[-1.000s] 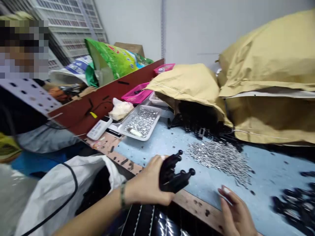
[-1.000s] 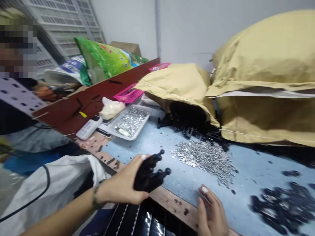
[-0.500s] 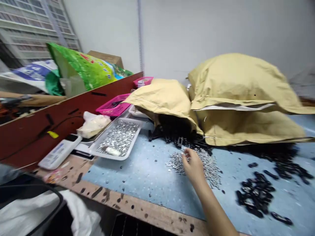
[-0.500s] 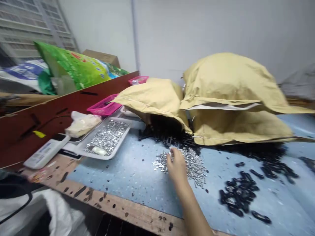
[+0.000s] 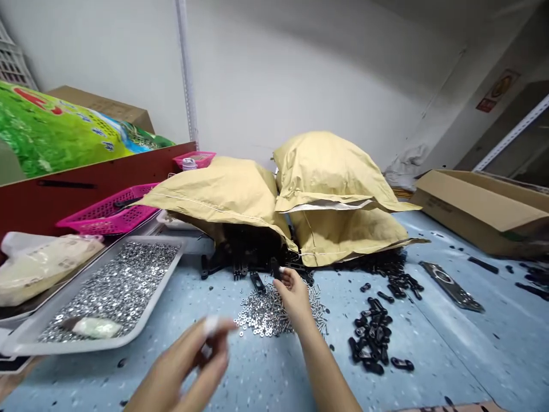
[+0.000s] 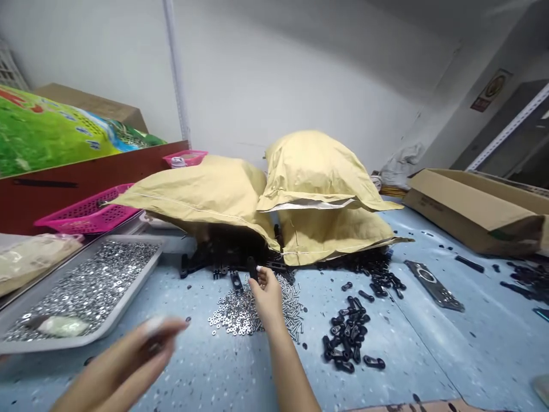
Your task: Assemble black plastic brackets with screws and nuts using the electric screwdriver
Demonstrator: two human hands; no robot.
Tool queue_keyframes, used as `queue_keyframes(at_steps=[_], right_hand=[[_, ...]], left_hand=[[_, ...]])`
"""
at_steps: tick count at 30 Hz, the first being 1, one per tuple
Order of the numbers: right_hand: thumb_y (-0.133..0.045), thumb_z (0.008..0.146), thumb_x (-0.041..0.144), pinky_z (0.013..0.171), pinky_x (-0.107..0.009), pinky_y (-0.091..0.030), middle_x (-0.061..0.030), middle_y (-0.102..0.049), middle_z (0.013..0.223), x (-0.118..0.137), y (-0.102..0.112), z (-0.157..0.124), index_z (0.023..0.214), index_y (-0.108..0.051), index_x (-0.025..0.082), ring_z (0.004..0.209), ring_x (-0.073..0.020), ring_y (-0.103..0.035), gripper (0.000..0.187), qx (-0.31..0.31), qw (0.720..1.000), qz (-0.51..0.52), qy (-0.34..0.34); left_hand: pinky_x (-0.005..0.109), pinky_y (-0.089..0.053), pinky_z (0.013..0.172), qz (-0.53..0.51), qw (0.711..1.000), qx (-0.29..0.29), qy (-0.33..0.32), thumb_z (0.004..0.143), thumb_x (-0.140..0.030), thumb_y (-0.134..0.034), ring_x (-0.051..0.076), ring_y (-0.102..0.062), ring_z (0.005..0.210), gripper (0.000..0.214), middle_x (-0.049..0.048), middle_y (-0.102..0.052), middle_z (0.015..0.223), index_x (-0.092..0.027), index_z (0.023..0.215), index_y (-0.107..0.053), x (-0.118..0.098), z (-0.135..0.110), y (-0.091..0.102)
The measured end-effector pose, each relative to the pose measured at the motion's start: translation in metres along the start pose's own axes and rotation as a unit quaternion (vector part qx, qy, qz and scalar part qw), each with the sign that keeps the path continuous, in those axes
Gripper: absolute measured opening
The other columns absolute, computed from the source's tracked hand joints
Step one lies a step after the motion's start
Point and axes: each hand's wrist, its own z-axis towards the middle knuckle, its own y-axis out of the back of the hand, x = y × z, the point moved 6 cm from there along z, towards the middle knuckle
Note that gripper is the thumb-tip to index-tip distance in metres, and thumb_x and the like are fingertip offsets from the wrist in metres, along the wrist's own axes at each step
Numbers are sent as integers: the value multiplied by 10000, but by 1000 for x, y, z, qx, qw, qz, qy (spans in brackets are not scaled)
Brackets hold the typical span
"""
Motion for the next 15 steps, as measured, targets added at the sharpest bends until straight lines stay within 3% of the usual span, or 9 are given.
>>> queue_keyframes(at_steps=[2, 4, 6, 7, 9, 12, 15], right_hand=[[-572, 803, 363, 794, -344, -511, -105, -664, 1083, 9, 7, -21, 1126, -568, 174, 972, -232, -635, 374, 16, 999, 51, 1], [-584, 802, 367, 758, -326, -523, -77, -683, 1055, 20, 8, -41, 1116, -599, 196, 943, -225, -650, 358, 66, 994, 90, 10], [-608, 794, 367, 715, -295, -525, -30, -706, 974, 27, 14, -52, 1043, -655, 234, 868, -203, -663, 286, 99, 993, 48, 30], [-614, 794, 363, 714, -287, -521, -17, -709, 936, 26, 24, -51, 995, -679, 245, 844, -196, -660, 242, 87, 996, -1, 35], [-603, 807, 337, 789, -309, -498, -32, -699, 924, 15, 67, -39, 934, -699, 233, 870, -206, -639, 190, -21, 991, -129, 15], [-446, 886, 233, 985, -454, -350, -180, -571, 1188, -14, 153, -15, 1150, -601, 123, 1142, -296, -492, 326, -228, 949, -208, -61], [-488, 875, 206, 1034, -518, -246, -228, -431, 1323, -43, 213, 9, 1233, -531, 104, 1277, -353, -333, 374, -333, 903, -238, -129]], left_hand=[[371, -490, 909, -77, 994, 62, 42, 857, -486, -567, 265, -530, 1161, 440, 65, -550, 1296, -282, 1246, -543, -2, 27, -32], [373, -440, 972, -200, 967, 125, 99, 829, -536, -566, 271, -464, 1242, 526, 79, -510, 1352, -252, 1271, -525, -4, 51, -69], [362, -439, 954, -283, 939, 136, 137, 796, -566, -583, 275, -480, 1219, 565, 110, -537, 1313, -191, 1218, -558, -6, 68, -98], [346, -443, 934, -302, 933, 129, 145, 779, -567, -602, 268, -501, 1188, 567, 116, -567, 1266, -171, 1184, -572, -6, 74, -106], [303, -457, 854, -292, 936, 124, 152, 758, -561, -632, 234, -569, 1049, 538, 100, -639, 1087, -153, 1106, -593, -3, 79, -114], [245, -421, 604, -205, 944, 197, 169, 762, -575, -619, 146, -546, 655, 496, 11, -613, 753, -165, 1038, -578, 7, 69, -114], [221, -321, 502, -132, 937, 254, 199, 772, -584, -594, 106, -410, 507, 489, -68, -485, 612, -214, 1081, -509, 17, 50, -108]])
